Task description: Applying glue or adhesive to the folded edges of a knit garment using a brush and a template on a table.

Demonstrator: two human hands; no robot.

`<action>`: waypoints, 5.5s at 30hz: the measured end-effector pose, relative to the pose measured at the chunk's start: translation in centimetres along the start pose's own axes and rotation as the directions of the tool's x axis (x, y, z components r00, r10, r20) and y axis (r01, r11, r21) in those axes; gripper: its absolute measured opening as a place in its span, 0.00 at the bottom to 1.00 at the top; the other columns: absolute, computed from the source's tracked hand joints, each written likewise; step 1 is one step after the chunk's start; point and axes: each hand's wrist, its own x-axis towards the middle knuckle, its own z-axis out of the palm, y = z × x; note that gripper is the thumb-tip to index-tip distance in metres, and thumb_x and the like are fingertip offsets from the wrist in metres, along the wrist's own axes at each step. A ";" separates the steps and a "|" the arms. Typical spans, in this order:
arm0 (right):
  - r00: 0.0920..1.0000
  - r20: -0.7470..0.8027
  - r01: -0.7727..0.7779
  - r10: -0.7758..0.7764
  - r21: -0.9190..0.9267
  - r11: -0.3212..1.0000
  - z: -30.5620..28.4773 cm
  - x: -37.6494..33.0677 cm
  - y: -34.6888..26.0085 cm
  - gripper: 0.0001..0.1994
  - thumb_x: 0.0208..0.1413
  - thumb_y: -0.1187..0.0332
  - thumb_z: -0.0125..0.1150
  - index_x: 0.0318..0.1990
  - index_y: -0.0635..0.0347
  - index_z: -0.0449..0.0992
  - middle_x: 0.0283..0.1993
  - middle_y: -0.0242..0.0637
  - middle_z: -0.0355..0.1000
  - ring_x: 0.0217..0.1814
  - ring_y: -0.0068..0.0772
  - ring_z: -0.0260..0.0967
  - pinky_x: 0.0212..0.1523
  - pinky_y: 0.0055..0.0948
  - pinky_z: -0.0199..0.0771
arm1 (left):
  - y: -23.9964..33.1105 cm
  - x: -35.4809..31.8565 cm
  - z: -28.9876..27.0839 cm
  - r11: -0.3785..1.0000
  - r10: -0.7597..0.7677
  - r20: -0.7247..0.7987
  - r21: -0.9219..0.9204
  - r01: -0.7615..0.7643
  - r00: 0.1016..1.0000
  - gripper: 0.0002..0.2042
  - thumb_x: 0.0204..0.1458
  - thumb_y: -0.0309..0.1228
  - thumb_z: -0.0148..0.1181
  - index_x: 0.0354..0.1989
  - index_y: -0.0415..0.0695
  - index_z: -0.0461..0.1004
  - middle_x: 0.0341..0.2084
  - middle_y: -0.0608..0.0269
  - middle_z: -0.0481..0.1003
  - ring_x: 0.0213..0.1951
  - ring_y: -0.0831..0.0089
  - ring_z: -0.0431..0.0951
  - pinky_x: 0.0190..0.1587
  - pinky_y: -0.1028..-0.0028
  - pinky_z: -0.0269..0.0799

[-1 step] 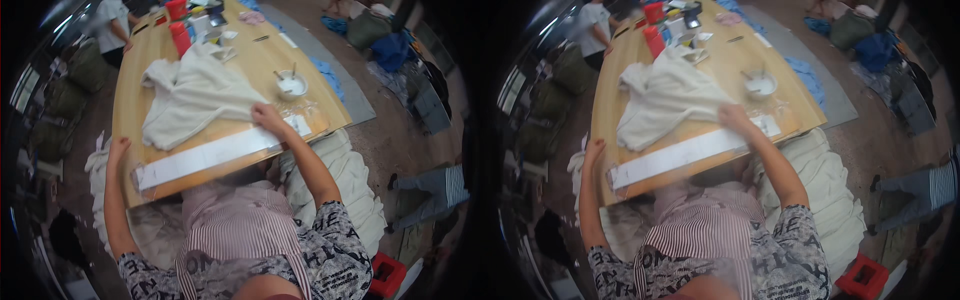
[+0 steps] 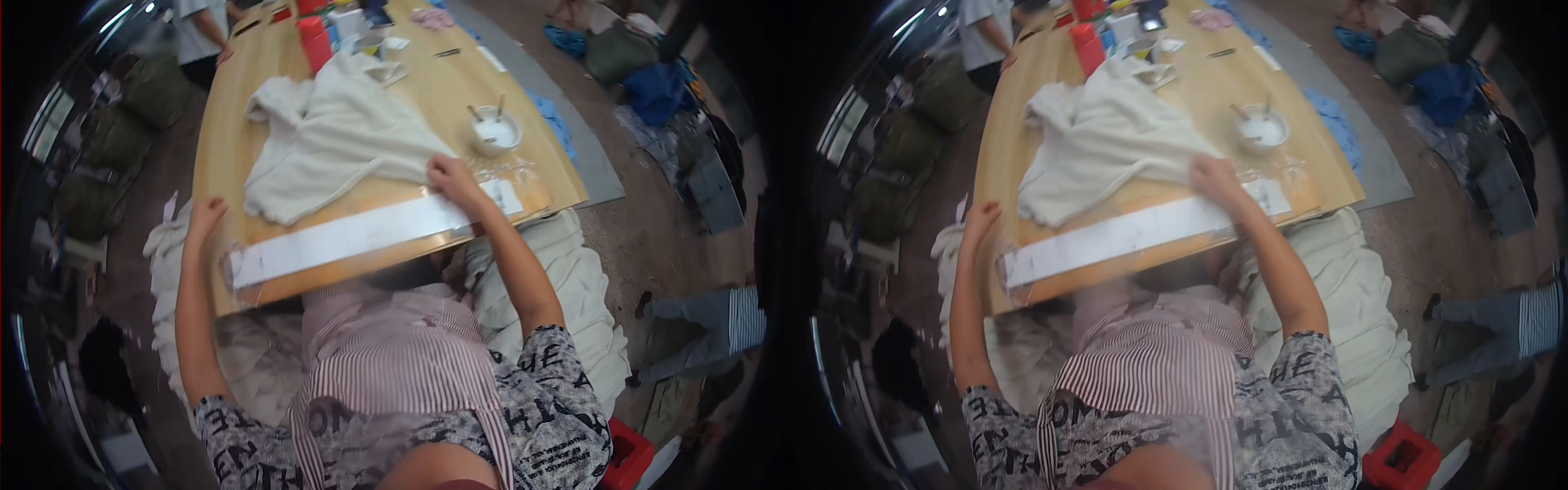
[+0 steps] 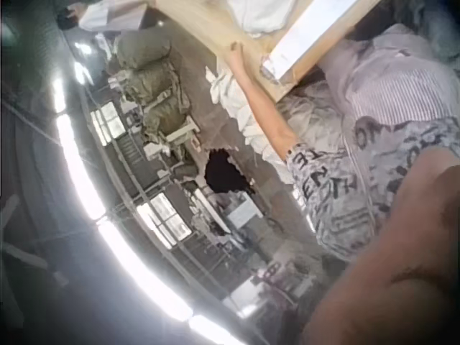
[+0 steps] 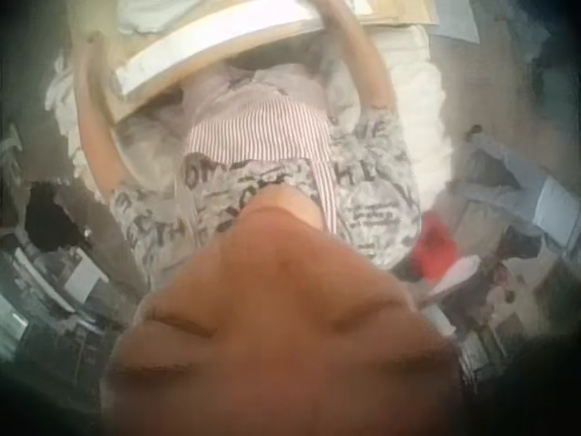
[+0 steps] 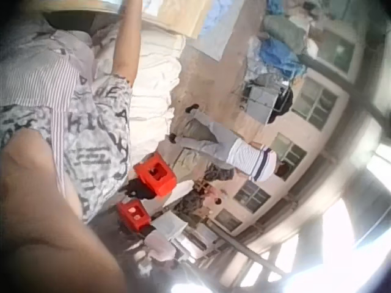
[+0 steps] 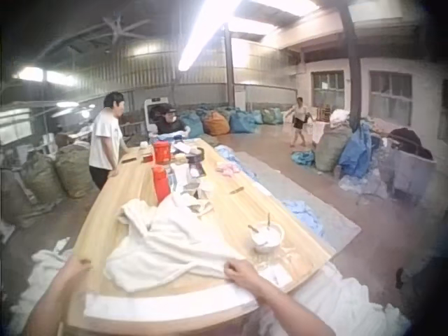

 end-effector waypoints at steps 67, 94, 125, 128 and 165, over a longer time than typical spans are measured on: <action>0.928 0.013 0.368 -0.374 -0.211 0.906 -1.2 -7.2 -2.6 0.05 0.49 0.79 0.59 0.34 0.62 0.73 0.41 0.36 0.76 0.42 0.36 0.69 0.42 0.29 0.70 | 28.1 -12.8 17.0 0.804 0.577 -0.139 -0.075 -0.589 0.805 0.17 0.44 0.29 0.63 0.44 0.39 0.72 0.46 0.52 0.70 0.51 0.55 0.69 0.52 0.61 0.65; 0.852 -0.376 0.126 -0.363 -0.526 0.841 -8.0 -3.5 -4.7 0.13 0.46 0.67 0.66 0.41 0.56 0.76 0.36 0.40 0.72 0.35 0.43 0.70 0.36 0.38 0.67 | 32.2 -14.0 23.5 0.727 0.670 0.076 0.134 -0.674 0.738 0.36 0.39 0.33 0.65 0.59 0.32 0.59 0.59 0.34 0.57 0.63 0.40 0.56 0.63 0.49 0.53; 0.903 -0.419 0.094 0.096 0.410 0.907 -2.5 -10.5 -4.0 0.09 0.62 0.67 0.53 0.37 0.65 0.74 0.29 0.29 0.71 0.32 0.17 0.67 0.33 0.18 0.65 | 33.0 -14.3 23.7 0.706 0.662 0.054 0.288 -0.647 0.747 0.26 0.47 0.28 0.52 0.58 0.37 0.61 0.57 0.31 0.59 0.61 0.40 0.59 0.63 0.51 0.54; 0.896 -0.430 0.104 0.108 0.442 0.891 -1.8 -10.9 -3.9 0.09 0.62 0.67 0.54 0.37 0.66 0.74 0.28 0.30 0.71 0.32 0.18 0.67 0.34 0.19 0.66 | 33.2 -14.5 23.6 0.712 0.659 0.050 0.279 -0.644 0.750 0.25 0.47 0.28 0.51 0.57 0.37 0.61 0.57 0.31 0.60 0.61 0.39 0.59 0.62 0.50 0.55; 0.952 -0.302 0.043 0.044 0.276 0.960 0.6 -10.2 -7.9 0.07 0.60 0.71 0.54 0.38 0.65 0.74 0.31 0.35 0.75 0.33 0.25 0.69 0.36 0.24 0.68 | 32.6 -14.3 25.0 0.660 0.687 0.050 0.373 -0.652 0.725 0.24 0.52 0.35 0.49 0.57 0.36 0.62 0.56 0.31 0.61 0.61 0.36 0.58 0.61 0.46 0.55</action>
